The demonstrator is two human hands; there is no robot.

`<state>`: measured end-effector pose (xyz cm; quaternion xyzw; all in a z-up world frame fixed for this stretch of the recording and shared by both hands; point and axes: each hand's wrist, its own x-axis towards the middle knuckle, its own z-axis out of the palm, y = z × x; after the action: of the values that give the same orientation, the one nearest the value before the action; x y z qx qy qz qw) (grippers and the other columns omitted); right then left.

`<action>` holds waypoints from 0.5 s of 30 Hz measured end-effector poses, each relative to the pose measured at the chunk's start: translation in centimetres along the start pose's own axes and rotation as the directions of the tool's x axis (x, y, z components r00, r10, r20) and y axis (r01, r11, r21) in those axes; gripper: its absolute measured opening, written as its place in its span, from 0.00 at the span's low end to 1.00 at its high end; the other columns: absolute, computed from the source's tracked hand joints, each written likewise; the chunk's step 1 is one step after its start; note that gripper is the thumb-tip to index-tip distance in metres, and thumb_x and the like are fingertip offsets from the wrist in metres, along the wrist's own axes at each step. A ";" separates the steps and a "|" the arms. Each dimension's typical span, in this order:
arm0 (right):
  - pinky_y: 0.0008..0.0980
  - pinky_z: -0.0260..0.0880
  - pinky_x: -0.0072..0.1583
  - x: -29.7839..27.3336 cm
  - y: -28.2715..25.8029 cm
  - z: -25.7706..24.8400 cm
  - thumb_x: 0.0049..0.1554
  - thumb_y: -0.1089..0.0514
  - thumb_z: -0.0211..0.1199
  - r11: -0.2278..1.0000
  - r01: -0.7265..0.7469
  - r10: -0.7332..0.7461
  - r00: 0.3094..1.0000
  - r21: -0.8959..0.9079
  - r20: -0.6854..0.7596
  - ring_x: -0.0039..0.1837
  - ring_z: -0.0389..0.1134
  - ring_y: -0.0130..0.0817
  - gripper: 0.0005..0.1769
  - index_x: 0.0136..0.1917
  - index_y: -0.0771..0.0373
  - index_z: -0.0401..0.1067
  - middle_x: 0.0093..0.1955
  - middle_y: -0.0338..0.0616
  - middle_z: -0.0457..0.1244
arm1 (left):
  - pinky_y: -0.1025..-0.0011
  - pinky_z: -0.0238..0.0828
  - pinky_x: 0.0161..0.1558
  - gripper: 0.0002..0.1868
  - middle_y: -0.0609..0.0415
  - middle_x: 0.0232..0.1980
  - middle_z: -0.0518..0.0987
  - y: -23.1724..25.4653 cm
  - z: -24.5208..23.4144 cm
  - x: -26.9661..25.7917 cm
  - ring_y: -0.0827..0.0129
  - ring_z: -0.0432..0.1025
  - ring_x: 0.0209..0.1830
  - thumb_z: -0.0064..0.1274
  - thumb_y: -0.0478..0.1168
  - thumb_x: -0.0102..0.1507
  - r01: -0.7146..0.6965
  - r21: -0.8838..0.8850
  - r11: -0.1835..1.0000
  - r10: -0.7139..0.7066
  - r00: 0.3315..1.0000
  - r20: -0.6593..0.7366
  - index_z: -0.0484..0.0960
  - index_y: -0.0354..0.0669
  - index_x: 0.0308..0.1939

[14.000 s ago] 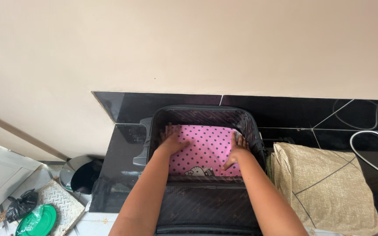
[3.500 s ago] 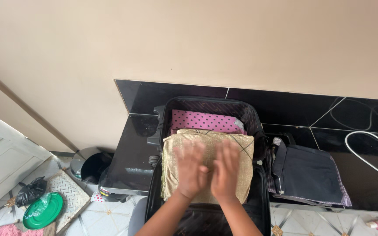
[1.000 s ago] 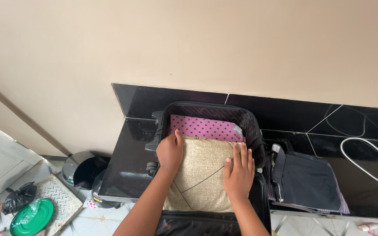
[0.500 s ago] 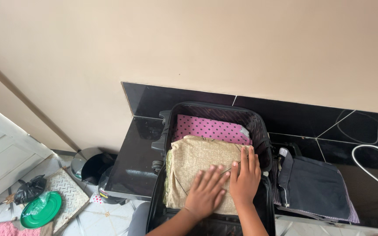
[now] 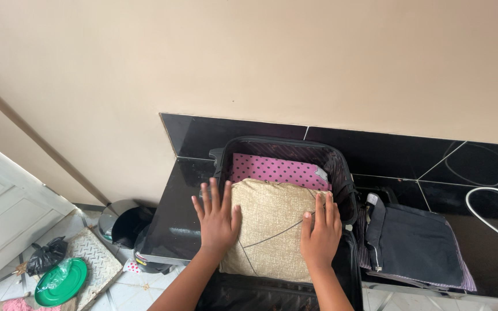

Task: The person places a folded pink polka-dotted cloth into an open suitcase and presses it down. They then add a folded beige cloth, followed by a folded dark garment, and finally a folded purple striped cloth, arranging each item neatly inside the suitcase.

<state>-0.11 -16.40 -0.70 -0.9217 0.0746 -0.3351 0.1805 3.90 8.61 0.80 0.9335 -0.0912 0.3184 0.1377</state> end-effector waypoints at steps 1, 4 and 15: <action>0.53 0.51 0.75 0.0 0.0 0.0 0.66 0.45 0.45 1.000 -0.003 0.003 1.000 0.005 0.003 0.81 0.49 0.52 0.31 0.79 0.57 0.59 0.83 0.46 0.48 | 0.44 0.15 0.77 0.34 0.41 0.84 0.37 0.1 -0.1 0.1 0.48 0.28 0.85 0.19 0.56 0.74 0.072 -0.060 0.996 -0.073 0.997 -0.027 0.44 0.48 0.81; 0.53 0.51 0.75 0.0 0.1 -0.2 0.66 0.46 0.45 0.999 0.001 -0.002 1.000 0.033 0.013 0.81 0.49 0.52 0.31 0.79 0.57 0.59 0.83 0.46 0.48 | 0.42 0.20 0.79 0.35 0.34 0.84 0.38 1.7 -0.2 0.5 0.43 0.31 0.85 0.20 0.54 0.75 0.180 -0.221 0.959 -0.207 0.973 -0.106 0.42 0.37 0.81; 0.50 0.51 0.75 0.2 -0.2 -0.7 0.64 0.49 0.48 0.999 -0.005 0.004 1.000 0.054 0.003 0.80 0.51 0.51 0.31 0.79 0.55 0.58 0.83 0.45 0.49 | 0.50 0.29 0.79 0.33 0.48 0.84 0.45 10.3 0.9 -3.0 0.55 0.38 0.85 0.27 0.54 0.74 -0.435 -0.152 0.888 0.452 0.886 0.104 0.48 0.51 0.82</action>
<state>-0.37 -16.49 -0.03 -0.9167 0.0674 -0.3354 0.2064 -0.53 -1.13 0.30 0.8970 -0.3312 0.2703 0.1126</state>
